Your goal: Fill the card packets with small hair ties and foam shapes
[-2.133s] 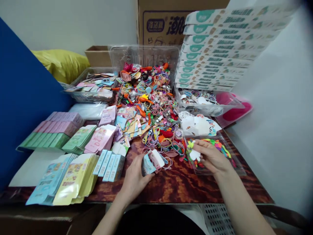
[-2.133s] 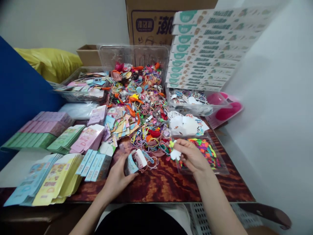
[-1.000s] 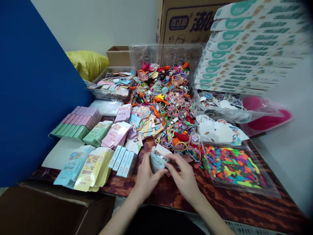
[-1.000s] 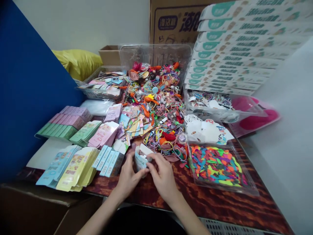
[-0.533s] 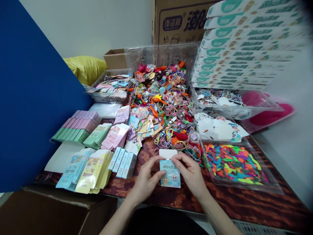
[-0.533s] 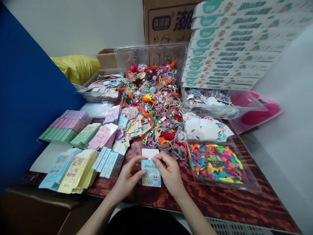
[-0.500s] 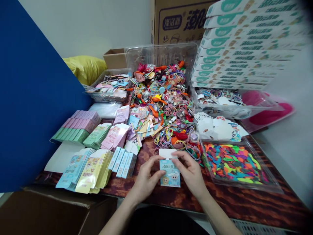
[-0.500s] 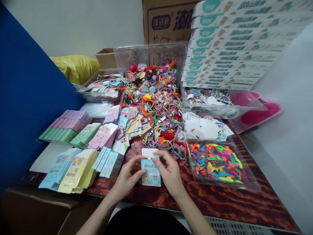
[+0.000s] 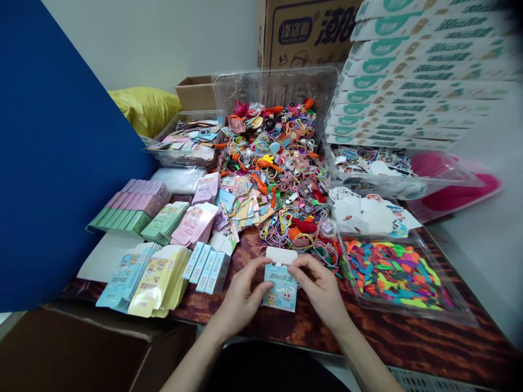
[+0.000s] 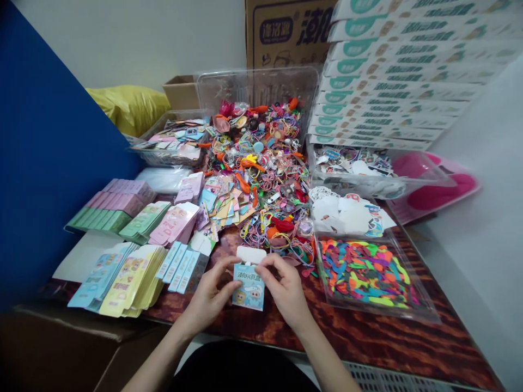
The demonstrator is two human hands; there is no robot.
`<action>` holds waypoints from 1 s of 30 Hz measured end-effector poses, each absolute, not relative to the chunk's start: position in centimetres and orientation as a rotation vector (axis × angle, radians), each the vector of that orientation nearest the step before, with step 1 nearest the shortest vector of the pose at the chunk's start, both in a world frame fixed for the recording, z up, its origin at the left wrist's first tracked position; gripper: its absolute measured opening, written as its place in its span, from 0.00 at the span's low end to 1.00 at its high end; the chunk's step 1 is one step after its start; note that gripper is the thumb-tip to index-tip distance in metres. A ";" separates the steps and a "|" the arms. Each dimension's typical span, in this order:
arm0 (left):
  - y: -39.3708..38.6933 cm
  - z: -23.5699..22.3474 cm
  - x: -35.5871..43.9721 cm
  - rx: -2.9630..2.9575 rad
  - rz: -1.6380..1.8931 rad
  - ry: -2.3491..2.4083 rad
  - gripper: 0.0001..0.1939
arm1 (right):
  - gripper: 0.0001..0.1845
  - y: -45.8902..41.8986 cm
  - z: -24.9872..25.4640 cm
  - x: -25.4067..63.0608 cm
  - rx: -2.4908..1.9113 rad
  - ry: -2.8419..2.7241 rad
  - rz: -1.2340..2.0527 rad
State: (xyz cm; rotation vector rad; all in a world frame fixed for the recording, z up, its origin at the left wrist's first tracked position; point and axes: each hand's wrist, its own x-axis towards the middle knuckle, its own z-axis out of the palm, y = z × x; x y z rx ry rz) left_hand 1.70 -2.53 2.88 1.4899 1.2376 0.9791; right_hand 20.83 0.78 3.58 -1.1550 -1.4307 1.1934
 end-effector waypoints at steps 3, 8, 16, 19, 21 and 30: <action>-2.5 3.0 1.5 1.468 0.937 1.214 0.17 | 0.10 0.9 3.8 20.9 -1.138 -1.433 1.263; -2.5 3.1 1.3 1.430 0.908 1.203 0.16 | 0.12 1.7 5.0 21.1 -1.079 -1.600 1.295; -3.2 2.2 1.7 1.357 0.954 1.146 0.24 | 0.09 1.7 4.5 20.9 -1.149 -1.611 1.402; -3.2 2.3 1.6 1.408 0.901 1.158 0.27 | 0.10 1.8 4.5 20.7 -1.208 -1.542 1.416; -3.3 2.4 1.6 1.432 0.880 1.167 0.29 | 0.11 2.1 4.8 20.8 -1.200 -1.532 1.456; -3.6 1.9 1.6 1.395 0.929 1.190 0.27 | 0.12 1.4 4.1 21.3 -1.174 -1.690 1.284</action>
